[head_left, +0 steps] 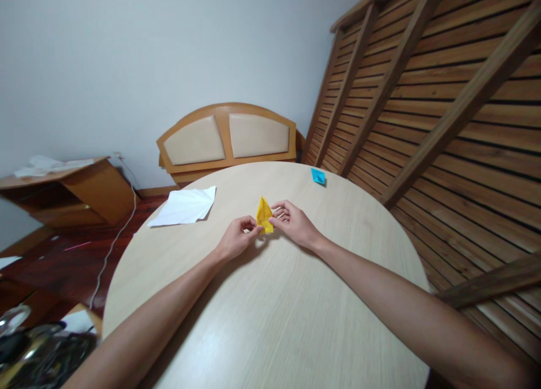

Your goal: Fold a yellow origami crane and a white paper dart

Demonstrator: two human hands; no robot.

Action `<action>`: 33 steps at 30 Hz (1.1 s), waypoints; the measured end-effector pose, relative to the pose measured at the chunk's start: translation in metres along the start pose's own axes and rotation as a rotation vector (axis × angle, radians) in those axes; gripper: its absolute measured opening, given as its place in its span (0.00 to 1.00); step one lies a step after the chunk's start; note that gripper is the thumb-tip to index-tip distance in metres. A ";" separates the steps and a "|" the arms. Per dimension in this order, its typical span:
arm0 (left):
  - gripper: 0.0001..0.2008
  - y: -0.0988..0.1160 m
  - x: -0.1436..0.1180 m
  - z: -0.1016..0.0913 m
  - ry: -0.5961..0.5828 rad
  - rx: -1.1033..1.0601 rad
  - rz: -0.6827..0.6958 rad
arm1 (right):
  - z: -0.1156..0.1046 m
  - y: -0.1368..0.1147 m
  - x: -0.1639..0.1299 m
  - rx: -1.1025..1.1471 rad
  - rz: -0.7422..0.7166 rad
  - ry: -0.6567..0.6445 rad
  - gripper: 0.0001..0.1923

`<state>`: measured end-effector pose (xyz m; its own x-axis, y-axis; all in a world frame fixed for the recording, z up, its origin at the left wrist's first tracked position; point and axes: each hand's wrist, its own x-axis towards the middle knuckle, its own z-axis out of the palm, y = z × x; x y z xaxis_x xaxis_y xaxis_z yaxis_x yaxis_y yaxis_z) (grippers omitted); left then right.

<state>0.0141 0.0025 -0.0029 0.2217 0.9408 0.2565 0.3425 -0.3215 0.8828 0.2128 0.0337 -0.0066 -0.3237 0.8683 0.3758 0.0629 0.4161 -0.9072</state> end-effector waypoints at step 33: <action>0.18 0.007 -0.004 0.004 -0.103 -0.363 -0.061 | 0.002 -0.009 -0.005 -0.143 -0.099 -0.118 0.06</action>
<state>0.0190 -0.0044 0.0011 0.3081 0.9353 0.1742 0.0162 -0.1882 0.9820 0.2121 0.0254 -0.0008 -0.4430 0.7872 0.4291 0.1564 0.5391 -0.8276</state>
